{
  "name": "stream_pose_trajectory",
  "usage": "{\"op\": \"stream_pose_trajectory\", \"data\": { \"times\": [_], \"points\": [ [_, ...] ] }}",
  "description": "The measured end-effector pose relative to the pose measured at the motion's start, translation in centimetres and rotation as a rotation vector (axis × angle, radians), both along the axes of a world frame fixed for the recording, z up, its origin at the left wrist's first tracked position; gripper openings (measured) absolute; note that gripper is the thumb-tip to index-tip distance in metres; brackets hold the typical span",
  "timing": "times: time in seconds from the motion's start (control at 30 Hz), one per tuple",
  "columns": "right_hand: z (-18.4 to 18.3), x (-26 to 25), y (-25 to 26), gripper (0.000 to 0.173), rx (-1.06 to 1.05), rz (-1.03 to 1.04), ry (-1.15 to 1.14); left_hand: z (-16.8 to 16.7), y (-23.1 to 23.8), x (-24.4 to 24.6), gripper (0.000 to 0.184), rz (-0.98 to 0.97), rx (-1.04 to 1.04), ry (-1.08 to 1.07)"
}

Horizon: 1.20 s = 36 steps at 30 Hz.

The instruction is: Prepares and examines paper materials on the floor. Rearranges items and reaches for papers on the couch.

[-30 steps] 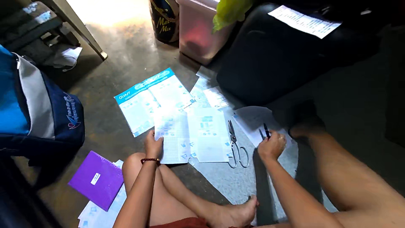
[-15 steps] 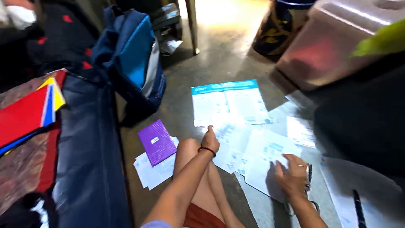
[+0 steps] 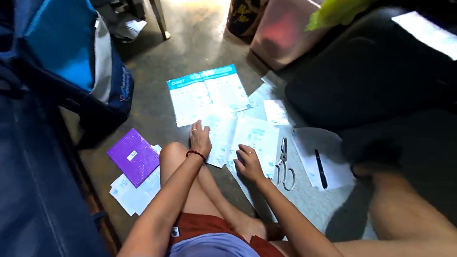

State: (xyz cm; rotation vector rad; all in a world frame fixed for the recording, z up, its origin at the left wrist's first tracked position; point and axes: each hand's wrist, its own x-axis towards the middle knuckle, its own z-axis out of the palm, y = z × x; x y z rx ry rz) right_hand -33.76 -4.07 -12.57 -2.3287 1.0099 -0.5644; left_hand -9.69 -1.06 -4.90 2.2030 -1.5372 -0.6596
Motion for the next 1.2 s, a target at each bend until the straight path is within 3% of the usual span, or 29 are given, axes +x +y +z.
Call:
{"op": "stream_pose_trajectory", "data": {
  "times": [0.07, 0.13, 0.23, 0.4, 0.57, 0.7, 0.83, 1.07, 1.2],
  "points": [
    [0.1, 0.1, 0.0, 0.033, 0.025, -0.012, -0.021, 0.0, -0.3, -1.2, 0.030, -0.317, -0.063, 0.001],
    [0.1, 0.1, -0.1, 0.031, 0.051, -0.018, -0.031, -0.4, -0.7, -2.2, 0.036, -0.545, 0.025, 0.024],
    [0.7, 0.4, -0.9, 0.024, 0.061, -0.033, -0.034, -1.0, -1.6, -2.8, 0.038, -0.667, 0.208, 0.014],
    [3.4, 3.0, -5.0, 0.027, 0.141, -0.227, -0.104, -0.1, -5.4, -2.3, 0.040, -0.586, 0.123, 0.081],
    [5.2, 6.4, -10.2, 0.050, 0.424, -0.300, 0.099, -1.8, -8.7, -1.8, 0.046, -0.545, 0.084, 0.103],
    [5.4, 7.4, -12.3, 0.062, 0.483, -0.334, 0.238, -2.8, -8.5, -1.1, 0.054, -0.502, 0.127, 0.145],
    [5.6, 7.4, -13.1, 0.059, 0.490, -0.324, 0.245, -2.5, -8.9, -0.9, 0.063, -0.473, 0.162, 0.176],
    [4.1, 6.5, -12.7, 0.037, 0.358, -0.333, 0.107, -3.0, -10.4, -1.3, 0.049, -0.411, 0.050, 0.208],
    [4.6, 6.5, -13.0, 0.042, 0.377, -0.317, 0.134, -3.5, -10.8, -1.5, 0.049, -0.421, -0.080, 0.169]
  ]
}}
